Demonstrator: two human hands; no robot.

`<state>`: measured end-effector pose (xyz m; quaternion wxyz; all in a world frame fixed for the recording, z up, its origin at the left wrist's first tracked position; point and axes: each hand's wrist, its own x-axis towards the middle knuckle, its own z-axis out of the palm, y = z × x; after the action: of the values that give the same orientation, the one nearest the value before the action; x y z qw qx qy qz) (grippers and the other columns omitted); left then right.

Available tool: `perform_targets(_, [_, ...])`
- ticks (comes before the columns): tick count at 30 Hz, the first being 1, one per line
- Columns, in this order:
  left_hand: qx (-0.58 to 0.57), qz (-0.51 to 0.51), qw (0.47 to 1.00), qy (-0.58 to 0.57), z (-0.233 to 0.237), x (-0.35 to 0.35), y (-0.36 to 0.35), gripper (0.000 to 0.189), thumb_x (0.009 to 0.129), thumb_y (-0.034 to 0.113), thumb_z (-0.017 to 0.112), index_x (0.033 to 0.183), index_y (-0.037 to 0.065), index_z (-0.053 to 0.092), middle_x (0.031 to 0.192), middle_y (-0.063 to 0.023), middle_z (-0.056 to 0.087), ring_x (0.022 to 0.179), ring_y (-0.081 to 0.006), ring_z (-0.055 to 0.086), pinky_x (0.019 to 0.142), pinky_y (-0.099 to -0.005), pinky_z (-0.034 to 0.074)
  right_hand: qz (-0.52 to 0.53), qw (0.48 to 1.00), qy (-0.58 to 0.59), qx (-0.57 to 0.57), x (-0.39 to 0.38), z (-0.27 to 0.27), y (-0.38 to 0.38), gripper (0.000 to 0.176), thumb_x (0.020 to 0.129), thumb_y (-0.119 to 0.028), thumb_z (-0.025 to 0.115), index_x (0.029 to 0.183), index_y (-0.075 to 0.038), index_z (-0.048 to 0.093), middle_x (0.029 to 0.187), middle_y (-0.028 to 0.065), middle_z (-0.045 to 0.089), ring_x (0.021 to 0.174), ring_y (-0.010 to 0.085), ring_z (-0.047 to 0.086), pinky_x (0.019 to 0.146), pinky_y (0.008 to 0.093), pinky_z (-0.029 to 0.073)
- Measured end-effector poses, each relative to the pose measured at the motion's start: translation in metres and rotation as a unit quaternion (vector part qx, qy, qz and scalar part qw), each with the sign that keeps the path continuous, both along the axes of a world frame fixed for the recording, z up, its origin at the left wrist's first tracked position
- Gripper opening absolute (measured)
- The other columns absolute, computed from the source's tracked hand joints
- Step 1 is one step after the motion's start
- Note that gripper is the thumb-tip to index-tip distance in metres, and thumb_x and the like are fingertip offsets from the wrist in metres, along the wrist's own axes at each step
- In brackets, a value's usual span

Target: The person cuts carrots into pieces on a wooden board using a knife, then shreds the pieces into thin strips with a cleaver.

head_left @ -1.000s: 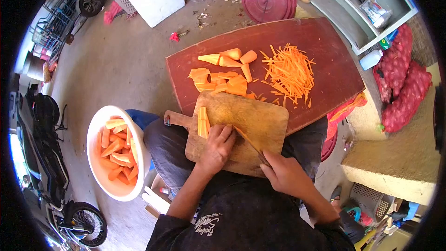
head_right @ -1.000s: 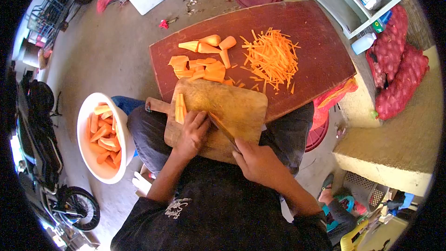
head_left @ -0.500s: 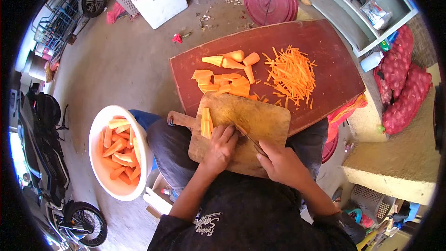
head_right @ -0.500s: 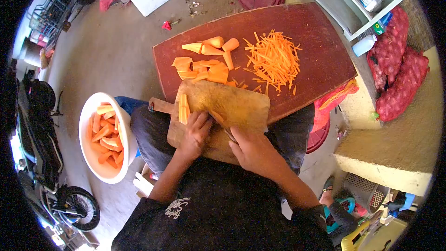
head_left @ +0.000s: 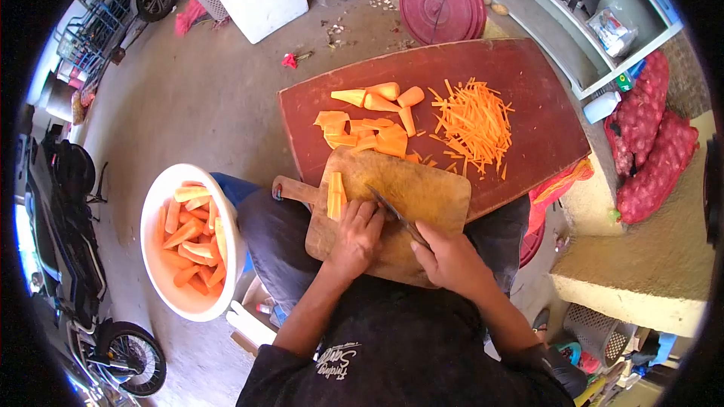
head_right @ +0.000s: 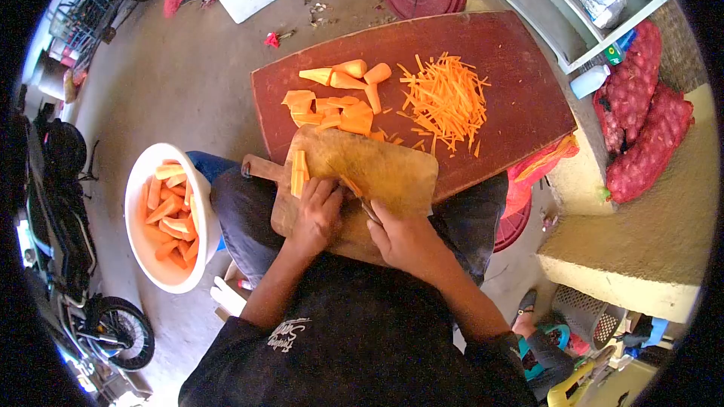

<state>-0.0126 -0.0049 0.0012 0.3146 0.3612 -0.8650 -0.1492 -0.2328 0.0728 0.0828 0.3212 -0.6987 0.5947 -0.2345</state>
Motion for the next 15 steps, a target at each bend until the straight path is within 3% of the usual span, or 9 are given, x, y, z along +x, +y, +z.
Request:
perform_targets(4, [-0.029, -0.001, 1.0, 0.009, 0.004, 0.0, -0.005, 0.037, 0.077, 0.002, 0.07, 0.113, -0.005, 0.074, 0.111, -0.0175, 0.065, 0.104, -0.0361, 0.062, 0.093, -0.0475, 0.05, -0.012, 0.999, -0.013, -0.031, 0.001, 0.016, 0.01, 0.033, 0.104, -0.018, 0.068, 0.131, 0.0, 0.063, 0.107, 0.0315, 0.072, 0.098, 0.0533, 0.07, 0.08, 0.0538, 0.058])
perform_targets(10, [-0.036, 0.022, 0.999, 0.011, -0.005, -0.002, -0.003, 0.036, 0.076, 0.003, 0.072, 0.112, -0.004, 0.075, 0.105, -0.0154, 0.066, 0.099, -0.0341, 0.063, 0.089, -0.0463, 0.048, 0.003, 0.999, -0.002, 0.037, 0.001, 0.004, -0.003, 0.036, 0.104, -0.017, 0.068, 0.134, 0.002, 0.063, 0.106, 0.0315, 0.072, 0.102, 0.0528, 0.07, 0.083, 0.0513, 0.058])
perform_targets(15, [-0.052, 0.021, 0.998, 0.033, -0.005, -0.001, -0.006, 0.034, 0.075, 0.003, 0.073, 0.109, -0.002, 0.075, 0.104, -0.0143, 0.066, 0.097, -0.0338, 0.063, 0.088, -0.0466, 0.048, -0.032, 0.999, -0.032, -0.003, 0.008, 0.006, 0.008, 0.029, 0.104, -0.017, 0.067, 0.125, 0.002, 0.064, 0.1, 0.031, 0.07, 0.096, 0.0541, 0.069, 0.081, 0.0525, 0.056])
